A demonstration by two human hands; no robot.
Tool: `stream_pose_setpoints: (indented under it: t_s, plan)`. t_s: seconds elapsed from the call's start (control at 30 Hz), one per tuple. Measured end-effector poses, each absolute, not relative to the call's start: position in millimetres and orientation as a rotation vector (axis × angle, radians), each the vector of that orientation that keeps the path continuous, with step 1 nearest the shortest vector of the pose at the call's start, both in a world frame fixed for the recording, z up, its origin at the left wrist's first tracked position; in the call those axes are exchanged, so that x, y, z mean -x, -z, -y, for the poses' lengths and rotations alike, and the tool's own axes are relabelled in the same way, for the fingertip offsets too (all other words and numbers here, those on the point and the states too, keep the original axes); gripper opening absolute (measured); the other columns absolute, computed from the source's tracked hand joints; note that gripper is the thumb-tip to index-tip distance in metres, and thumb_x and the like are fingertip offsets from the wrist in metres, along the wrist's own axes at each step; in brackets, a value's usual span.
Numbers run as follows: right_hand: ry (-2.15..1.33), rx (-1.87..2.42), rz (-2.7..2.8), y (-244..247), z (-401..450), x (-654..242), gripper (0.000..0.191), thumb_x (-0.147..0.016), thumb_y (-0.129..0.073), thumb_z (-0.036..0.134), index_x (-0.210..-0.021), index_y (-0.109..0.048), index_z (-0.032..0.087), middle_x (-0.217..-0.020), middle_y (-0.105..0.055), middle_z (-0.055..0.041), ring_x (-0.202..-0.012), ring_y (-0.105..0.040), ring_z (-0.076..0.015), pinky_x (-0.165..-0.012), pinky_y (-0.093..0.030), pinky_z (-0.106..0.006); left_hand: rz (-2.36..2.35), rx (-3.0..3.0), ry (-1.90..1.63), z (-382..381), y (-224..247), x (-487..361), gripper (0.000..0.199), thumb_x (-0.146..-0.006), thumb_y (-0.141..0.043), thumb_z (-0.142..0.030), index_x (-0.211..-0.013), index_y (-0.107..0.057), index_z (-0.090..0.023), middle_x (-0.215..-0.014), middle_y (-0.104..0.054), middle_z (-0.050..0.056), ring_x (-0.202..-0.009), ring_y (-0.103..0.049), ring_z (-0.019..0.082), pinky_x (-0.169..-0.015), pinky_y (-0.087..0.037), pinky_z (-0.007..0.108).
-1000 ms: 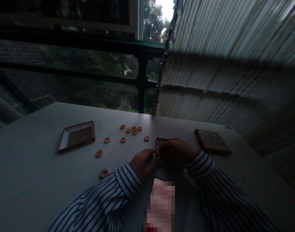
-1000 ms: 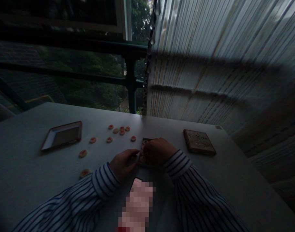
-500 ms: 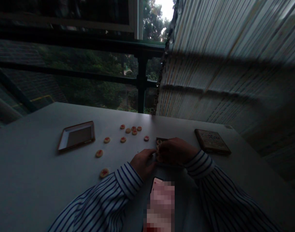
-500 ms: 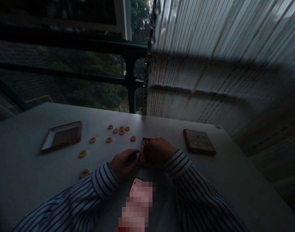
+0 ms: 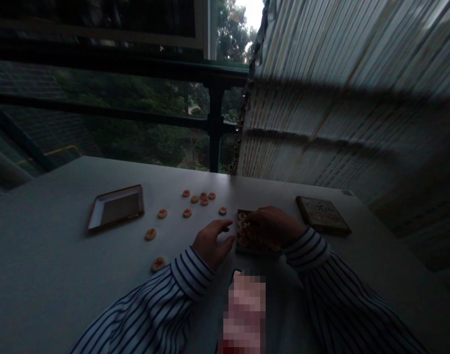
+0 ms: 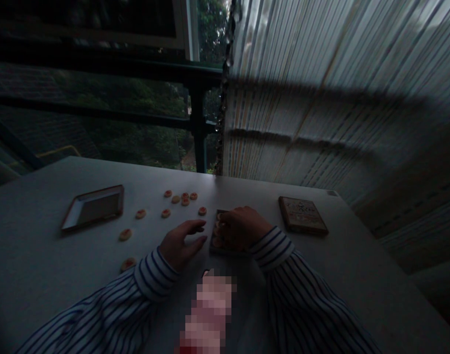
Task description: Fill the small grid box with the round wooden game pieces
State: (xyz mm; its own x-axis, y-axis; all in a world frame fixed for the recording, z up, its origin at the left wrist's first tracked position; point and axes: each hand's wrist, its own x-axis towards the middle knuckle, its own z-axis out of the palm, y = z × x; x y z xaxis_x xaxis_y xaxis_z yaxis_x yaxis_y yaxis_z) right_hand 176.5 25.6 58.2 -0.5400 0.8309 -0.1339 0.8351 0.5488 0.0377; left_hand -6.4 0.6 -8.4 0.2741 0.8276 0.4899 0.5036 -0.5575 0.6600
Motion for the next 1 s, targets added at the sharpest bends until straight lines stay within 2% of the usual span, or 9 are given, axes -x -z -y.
stream_pose_setpoints:
  t_s: [0.2, 0.43, 0.6, 1.0]
  plan:
    - [-0.062, -1.475, -2.733, -62.1, -25.1, -180.9, 0.023, -0.082, -0.040, 0.028, -0.084, -0.062, 0.019, -0.079, -0.064, -0.0060, -0.072, -0.058, -0.0150, -0.058, -0.031, -0.023, -1.374, -1.953, -1.432, -4.0, -6.4, 16.7, 0.022, -0.072, -0.053, -0.023, -0.092, -0.058, -0.016, -0.084, -0.065, 0.005, -0.074, -0.063, 0.015, -0.071, -0.052, 0.028]
    - [-0.096, -1.557, -2.755, -69.7, -21.9, -177.5, 0.026, -0.084, -0.037, 0.029, -0.088, -0.061, 0.018, -0.079, -0.064, -0.0065, -0.071, -0.058, -0.0146, -0.058, -0.032, -0.023, -1.406, -1.598, -1.694, -12.0, -21.0, 34.2, 0.022, -0.070, -0.056, -0.027, -0.087, -0.060, -0.014, -0.086, -0.065, 0.007, -0.078, -0.063, 0.017, -0.075, -0.051, 0.032]
    - [-0.091, -1.563, -2.777, -70.1, -21.1, -176.1, 0.025, -0.083, -0.039, 0.028, -0.088, -0.061, 0.018, -0.078, -0.063, -0.0058, -0.069, -0.056, -0.0131, -0.058, -0.031, -0.022, -1.426, -1.468, -1.757, -13.3, -23.9, 37.5, 0.025, -0.067, -0.058, -0.029, -0.087, -0.060, -0.013, -0.081, -0.065, 0.007, -0.073, -0.063, 0.017, -0.072, -0.052, 0.034]
    - [-0.167, -1.647, -2.899, -71.2, -19.4, -172.6, 0.020, -0.082, -0.040, 0.023, -0.085, -0.059, 0.017, -0.076, -0.062, -0.0053, -0.069, -0.052, -0.0130, -0.062, -0.031, -0.023, -1.392, -1.358, -1.872, -15.9, -36.3, 48.1, 0.023, -0.069, -0.057, -0.028, -0.086, -0.058, -0.012, -0.080, -0.065, 0.006, -0.068, -0.062, 0.014, -0.064, -0.052, 0.028]
